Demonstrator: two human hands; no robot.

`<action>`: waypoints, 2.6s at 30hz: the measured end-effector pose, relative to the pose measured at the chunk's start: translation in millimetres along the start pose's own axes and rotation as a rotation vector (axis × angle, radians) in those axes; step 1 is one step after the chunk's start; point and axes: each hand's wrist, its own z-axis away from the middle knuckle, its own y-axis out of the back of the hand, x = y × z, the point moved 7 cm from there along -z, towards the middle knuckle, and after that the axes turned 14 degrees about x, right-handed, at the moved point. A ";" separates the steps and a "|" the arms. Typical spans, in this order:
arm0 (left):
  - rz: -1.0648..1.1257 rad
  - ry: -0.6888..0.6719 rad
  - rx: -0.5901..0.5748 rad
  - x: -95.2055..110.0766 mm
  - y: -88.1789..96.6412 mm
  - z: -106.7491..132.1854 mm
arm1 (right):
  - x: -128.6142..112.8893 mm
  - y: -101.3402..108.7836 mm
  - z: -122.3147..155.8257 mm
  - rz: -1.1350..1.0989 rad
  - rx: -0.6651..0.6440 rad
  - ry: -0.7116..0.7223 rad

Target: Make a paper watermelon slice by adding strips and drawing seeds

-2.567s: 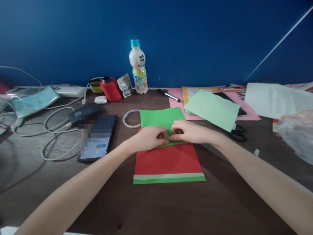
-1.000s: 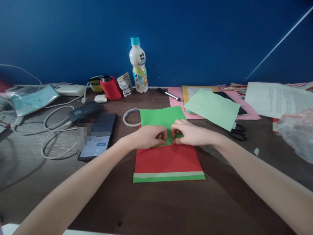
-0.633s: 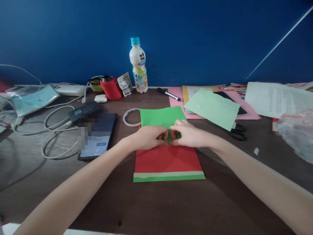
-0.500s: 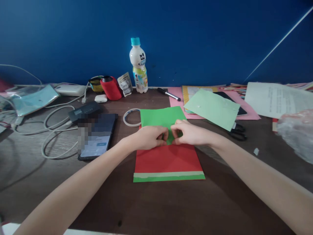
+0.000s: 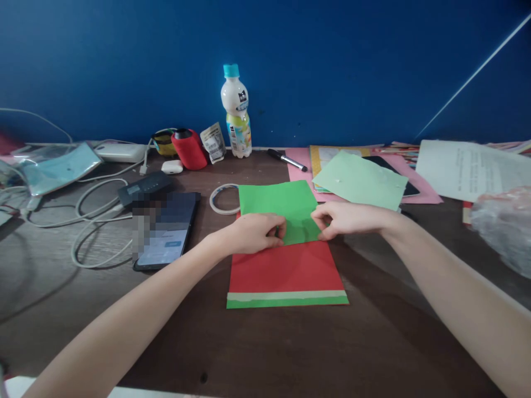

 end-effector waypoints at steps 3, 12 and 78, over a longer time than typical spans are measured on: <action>0.001 -0.009 0.002 0.4 -0.2 0.2 | 7.8 2.9 4.2 -0.004 -0.064 -0.028; 0.024 -0.001 -0.007 -1.2 0.2 -0.7 | 7.9 26.1 8.0 0.063 0.060 -0.024; -0.210 -0.058 0.409 17.2 32.3 8.3 | -78.8 22.7 18.3 0.158 0.636 0.379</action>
